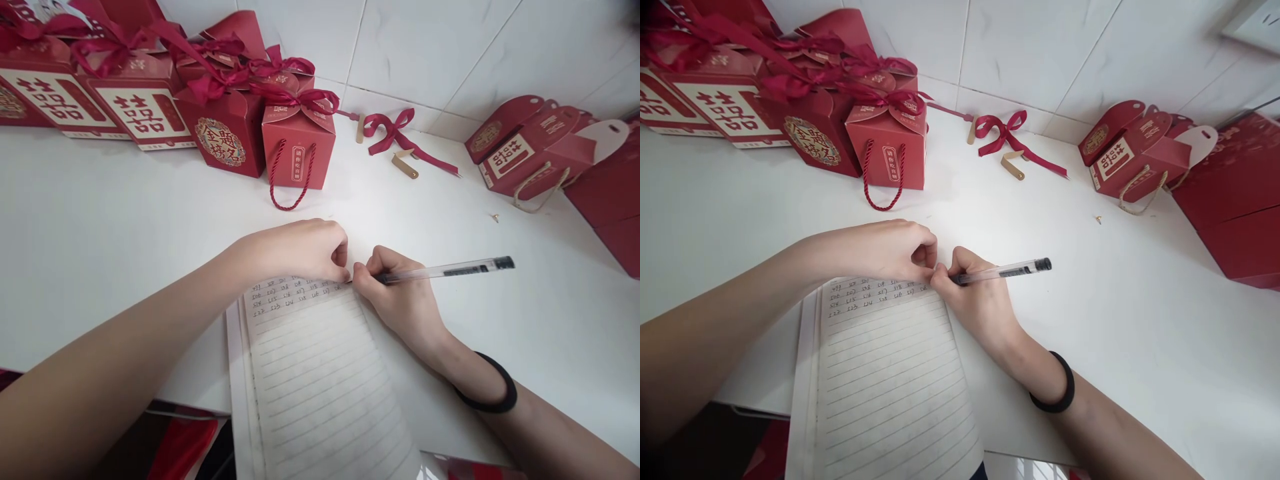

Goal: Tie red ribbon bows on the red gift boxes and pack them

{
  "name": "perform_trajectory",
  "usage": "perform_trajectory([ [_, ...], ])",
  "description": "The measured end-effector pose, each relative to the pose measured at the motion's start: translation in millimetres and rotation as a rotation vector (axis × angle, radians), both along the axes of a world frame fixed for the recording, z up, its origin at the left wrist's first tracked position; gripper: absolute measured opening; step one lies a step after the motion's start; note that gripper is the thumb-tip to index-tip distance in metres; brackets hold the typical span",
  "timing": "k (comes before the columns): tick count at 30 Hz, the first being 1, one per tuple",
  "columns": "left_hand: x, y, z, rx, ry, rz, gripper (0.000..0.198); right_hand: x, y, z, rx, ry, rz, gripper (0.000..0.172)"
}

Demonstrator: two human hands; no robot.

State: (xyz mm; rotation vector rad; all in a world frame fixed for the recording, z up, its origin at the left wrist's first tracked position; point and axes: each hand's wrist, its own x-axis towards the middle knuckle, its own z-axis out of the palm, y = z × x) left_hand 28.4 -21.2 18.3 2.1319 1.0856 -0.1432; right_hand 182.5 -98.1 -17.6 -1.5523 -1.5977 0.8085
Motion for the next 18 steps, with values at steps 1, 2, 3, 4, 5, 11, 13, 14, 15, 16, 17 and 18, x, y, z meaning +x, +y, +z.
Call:
perform_trajectory([
  [1, 0.3, -0.2, 0.2, 0.001, 0.005, -0.003, 0.021, 0.0, 0.2, 0.0, 0.006, -0.006, 0.005, 0.030],
  [2, 0.6, -0.3, 0.0, 0.002, 0.007, -0.002, 0.022, 0.0, 0.4, 0.0, 0.013, -0.008, 0.008, 0.030],
  [3, 0.9, -0.4, -0.5, 0.004, 0.008, 0.001, 0.022, 0.1, 0.5, 0.0, 0.016, -0.008, 0.009, 0.030],
  [4, 1.2, -0.3, -1.1, 0.007, 0.008, 0.006, 0.022, 0.1, 0.6, -0.1, 0.015, -0.005, 0.010, 0.030],
  [5, 1.4, -0.3, -1.7, 0.009, 0.008, 0.011, 0.023, 0.2, 0.6, -0.3, 0.012, -0.002, 0.010, 0.030],
  [11, 1.3, 0.3, -4.4, 0.001, 0.003, 0.039, 0.023, 0.6, 0.1, -0.4, -0.003, 0.015, 0.012, 0.030],
  [13, 0.8, 0.6, -4.8, -0.006, -0.004, 0.036, 0.023, 0.7, -0.2, -0.1, 0.007, 0.006, 0.000, 0.030],
  [14, 0.6, 0.8, -5.0, -0.005, -0.008, 0.032, 0.023, 0.8, -0.3, 0.0, 0.018, 0.004, -0.013, 0.030],
  [15, 0.5, 0.8, -5.1, -0.003, -0.013, 0.027, 0.022, 0.9, -0.4, 0.1, 0.029, 0.004, -0.025, 0.030],
  [16, 0.4, 0.8, -5.2, 0.000, -0.016, 0.026, 0.021, 0.9, -0.4, 0.1, 0.040, 0.005, -0.038, 0.030],
  [17, 0.5, 0.6, -5.1, 0.002, -0.019, 0.026, 0.020, 1.0, -0.4, 0.1, 0.047, 0.005, -0.046, 0.030],
  [18, 0.6, 0.4, -4.9, 0.002, -0.022, 0.029, 0.019, 1.0, -0.4, -0.1, 0.049, 0.001, -0.047, 0.030],
])
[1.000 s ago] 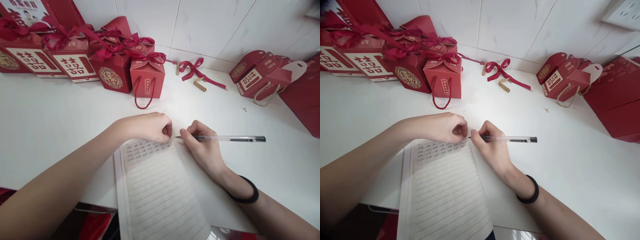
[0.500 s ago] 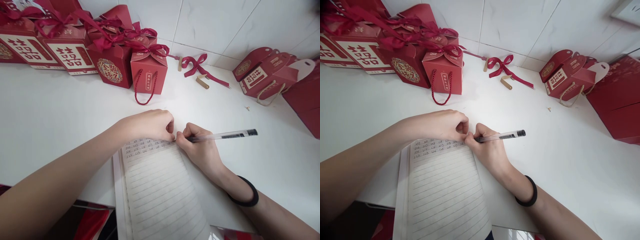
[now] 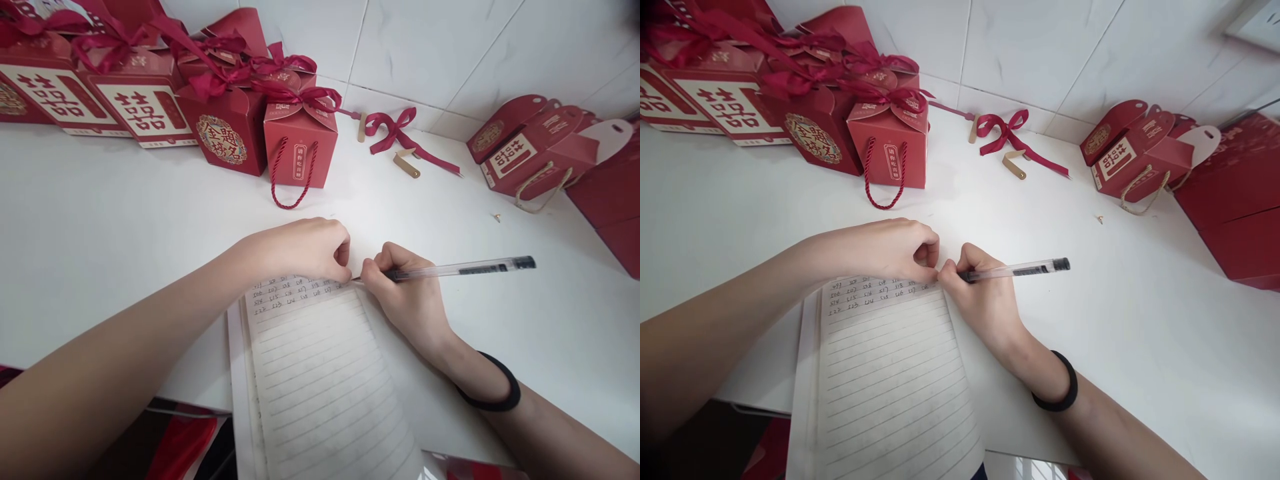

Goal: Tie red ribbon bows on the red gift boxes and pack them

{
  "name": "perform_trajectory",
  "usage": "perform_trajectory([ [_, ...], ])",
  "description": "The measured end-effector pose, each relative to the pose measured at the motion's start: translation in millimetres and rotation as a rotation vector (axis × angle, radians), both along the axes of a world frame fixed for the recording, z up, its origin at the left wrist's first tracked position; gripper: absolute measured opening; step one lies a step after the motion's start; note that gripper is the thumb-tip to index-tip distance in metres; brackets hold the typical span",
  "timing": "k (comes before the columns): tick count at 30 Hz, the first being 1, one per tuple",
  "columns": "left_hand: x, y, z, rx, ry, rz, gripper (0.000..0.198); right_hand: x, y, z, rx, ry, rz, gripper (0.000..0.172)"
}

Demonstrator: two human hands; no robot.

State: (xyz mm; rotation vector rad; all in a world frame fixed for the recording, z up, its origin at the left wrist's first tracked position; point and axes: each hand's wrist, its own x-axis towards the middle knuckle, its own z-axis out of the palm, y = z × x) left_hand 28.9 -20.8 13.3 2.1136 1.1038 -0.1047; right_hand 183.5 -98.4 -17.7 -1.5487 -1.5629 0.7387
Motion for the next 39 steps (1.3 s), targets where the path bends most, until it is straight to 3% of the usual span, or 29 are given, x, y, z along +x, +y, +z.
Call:
perform_trajectory([
  [16, 0.7, -1.3, 3.7, -0.025, 0.022, -0.006, 0.021, -0.8, 0.3, 0.0, -0.025, -0.029, 0.003, 0.029],
  [39, -1.1, 2.0, -4.3, -0.032, -0.011, -0.013, 0.024, 0.4, 1.1, 0.0, -0.028, -0.007, 0.054, 0.032],
])
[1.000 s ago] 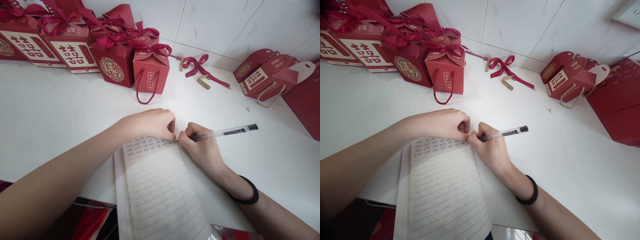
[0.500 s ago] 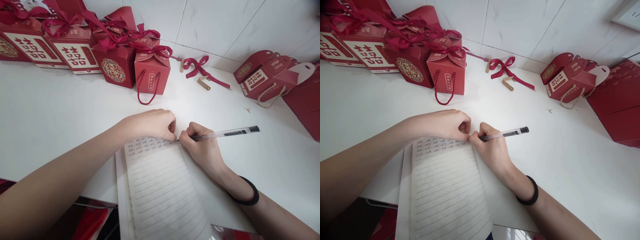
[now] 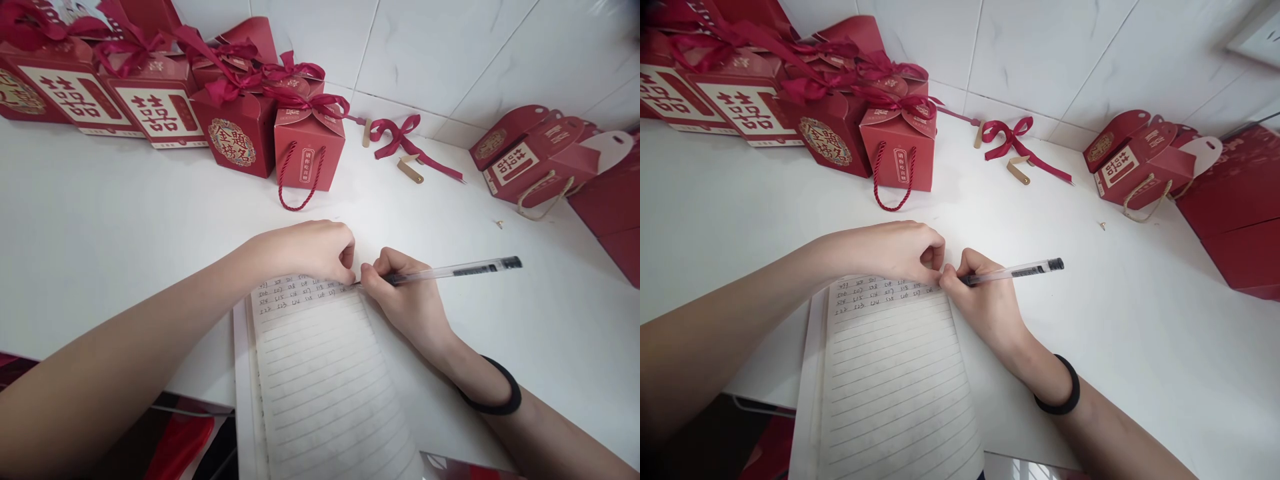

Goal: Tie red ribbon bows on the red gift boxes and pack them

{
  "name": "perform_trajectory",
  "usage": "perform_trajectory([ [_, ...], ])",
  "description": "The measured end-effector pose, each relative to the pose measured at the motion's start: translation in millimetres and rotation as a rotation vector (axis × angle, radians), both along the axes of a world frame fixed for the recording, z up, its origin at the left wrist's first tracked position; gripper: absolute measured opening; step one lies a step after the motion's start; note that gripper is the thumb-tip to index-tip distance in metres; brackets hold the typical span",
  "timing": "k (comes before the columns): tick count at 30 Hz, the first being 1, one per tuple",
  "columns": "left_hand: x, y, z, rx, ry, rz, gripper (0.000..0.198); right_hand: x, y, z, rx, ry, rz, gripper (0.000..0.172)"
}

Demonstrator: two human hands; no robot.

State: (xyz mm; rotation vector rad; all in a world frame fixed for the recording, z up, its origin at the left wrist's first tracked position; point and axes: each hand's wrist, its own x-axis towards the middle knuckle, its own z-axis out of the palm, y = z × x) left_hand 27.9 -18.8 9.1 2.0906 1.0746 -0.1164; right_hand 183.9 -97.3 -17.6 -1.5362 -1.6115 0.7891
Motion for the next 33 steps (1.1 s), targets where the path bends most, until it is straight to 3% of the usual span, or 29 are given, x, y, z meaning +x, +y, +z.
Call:
perform_trajectory([
  [17, -0.4, 0.1, -1.2, 0.040, -0.001, -0.024, 0.026, -1.4, -1.4, 0.9, -0.020, 0.022, -0.006, 0.029],
  [25, -1.6, -0.5, 3.5, 0.048, -0.075, -0.057, 0.016, 15.7, 10.6, 0.4, -0.147, 0.545, -0.093, 0.033],
  [29, -5.1, 3.4, 1.1, 0.029, -0.173, -0.058, 0.009, 32.1, 25.2, -2.4, -0.123, 0.613, -0.188, 0.036],
  [33, -6.3, 10.2, -8.7, 0.086, -0.368, 0.086, 0.012, 45.1, 35.8, -6.4, -0.109, 0.590, -0.258, 0.036],
])
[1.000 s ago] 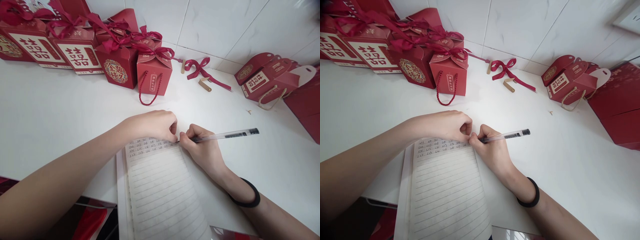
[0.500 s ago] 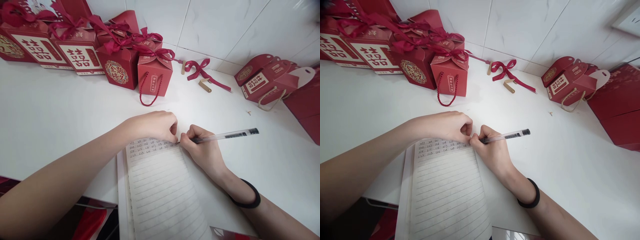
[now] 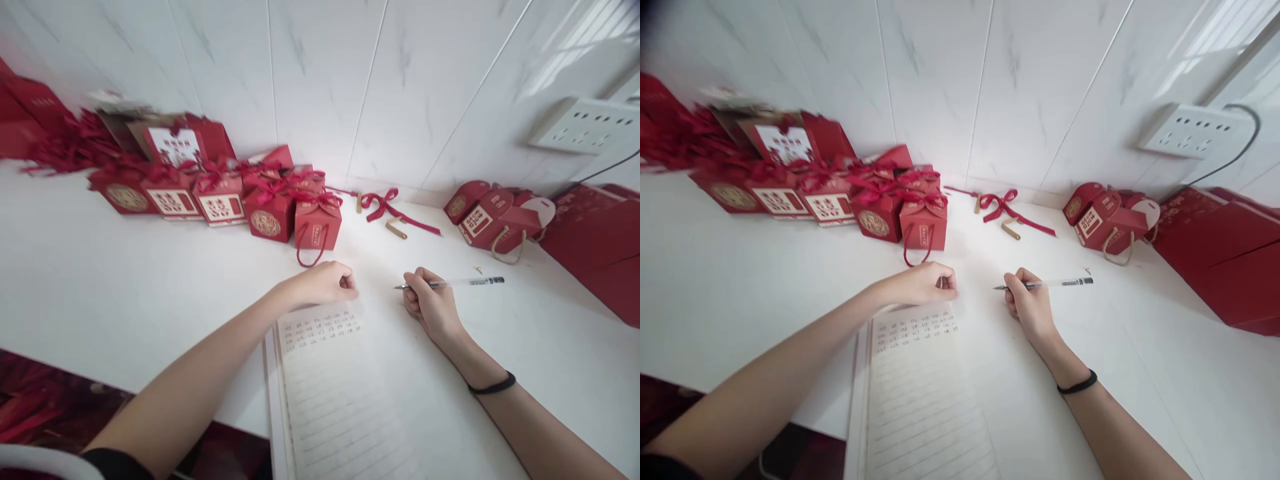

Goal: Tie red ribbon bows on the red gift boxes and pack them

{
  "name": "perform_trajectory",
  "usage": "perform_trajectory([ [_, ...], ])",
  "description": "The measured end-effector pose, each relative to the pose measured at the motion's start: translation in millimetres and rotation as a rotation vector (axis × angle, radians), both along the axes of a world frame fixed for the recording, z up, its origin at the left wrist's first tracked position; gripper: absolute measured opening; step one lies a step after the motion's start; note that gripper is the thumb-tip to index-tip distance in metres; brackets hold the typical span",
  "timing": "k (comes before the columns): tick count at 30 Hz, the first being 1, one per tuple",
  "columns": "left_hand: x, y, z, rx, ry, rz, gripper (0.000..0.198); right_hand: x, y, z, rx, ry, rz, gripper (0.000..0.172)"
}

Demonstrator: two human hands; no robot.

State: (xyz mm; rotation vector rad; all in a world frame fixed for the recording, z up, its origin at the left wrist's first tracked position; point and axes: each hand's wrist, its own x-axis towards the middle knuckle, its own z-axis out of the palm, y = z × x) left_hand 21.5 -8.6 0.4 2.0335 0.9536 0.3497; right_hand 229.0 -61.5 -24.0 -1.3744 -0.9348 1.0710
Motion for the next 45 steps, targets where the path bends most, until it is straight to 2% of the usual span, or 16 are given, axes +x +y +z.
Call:
perform_trajectory([
  [4, -0.8, 11.4, -7.8, 0.060, -0.208, 0.171, 0.016, 7.2, 7.6, -5.7, -0.011, -0.045, -0.015, 0.037],
  [8, -8.1, 17.0, -5.6, 0.224, -0.383, 0.327, 0.018, 7.8, 11.6, -10.1, -0.009, -0.097, -0.010, 0.036],
  [10, -14.6, 15.9, -2.4, 0.407, -0.405, 0.386, 0.017, 7.0, 11.7, -11.4, 0.007, -0.125, 0.003, 0.036],
  [13, -27.1, 15.6, 0.5, 0.817, -0.421, 0.479, 0.013, 6.4, 10.8, -12.2, 0.022, -0.162, 0.015, 0.035],
  [15, -36.5, 19.1, -0.9, 1.038, -0.471, 0.645, 0.005, 7.1, 10.2, -12.1, 0.024, -0.183, 0.010, 0.035],
  [16, -41.2, 21.9, -2.7, 1.086, -0.493, 0.774, 0.012, 7.7, 10.0, -12.0, 0.028, -0.189, 0.004, 0.034],
  [17, -45.8, 25.3, -5.1, 1.078, -0.494, 0.916, 0.023, 8.5, 9.8, -11.8, 0.035, -0.191, -0.002, 0.034],
  [19, -54.3, 32.3, -10.9, 0.926, -0.430, 1.169, 0.046, 9.9, 9.4, -11.5, 0.052, -0.191, -0.013, 0.033],
  [22, -62.8, 41.4, -17.5, 0.569, -0.285, 1.338, 0.074, 10.8, 8.8, -11.3, 0.066, -0.209, -0.021, 0.031],
  [24, -64.9, 45.9, -18.4, 0.442, -0.246, 1.351, 0.088, 10.0, 8.3, -10.6, 0.070, -0.238, -0.020, 0.030],
  [28, -65.7, 51.3, -15.2, 0.396, -0.241, 1.287, 0.099, 7.3, 7.2, -7.6, 0.082, -0.274, -0.005, 0.030],
  [34, -80.8, 36.5, -8.4, 0.416, -0.359, 1.300, 0.085, 6.3, 2.6, -1.3, 0.122, -0.237, 0.008, 0.036],
  [37, -79.1, 12.0, -5.9, 0.553, -0.461, 1.196, 0.081, -4.8, -5.6, 6.2, 0.239, -0.202, 0.071, 0.051],
  [39, -64.8, -6.2, -6.2, 0.650, -0.526, 1.016, 0.081, -19.0, -13.7, 11.9, 0.367, -0.208, 0.099, 0.053],
  [42, -24.4, -26.3, -9.0, 0.710, -0.535, 0.765, 0.084, -41.7, -25.4, 17.4, 0.625, -0.243, 0.120, 0.042],
  [45, 22.3, -33.3, -13.1, 0.723, -0.556, 0.682, 0.087, -50.4, -29.7, 18.1, 0.776, -0.175, 0.185, 0.047],
])
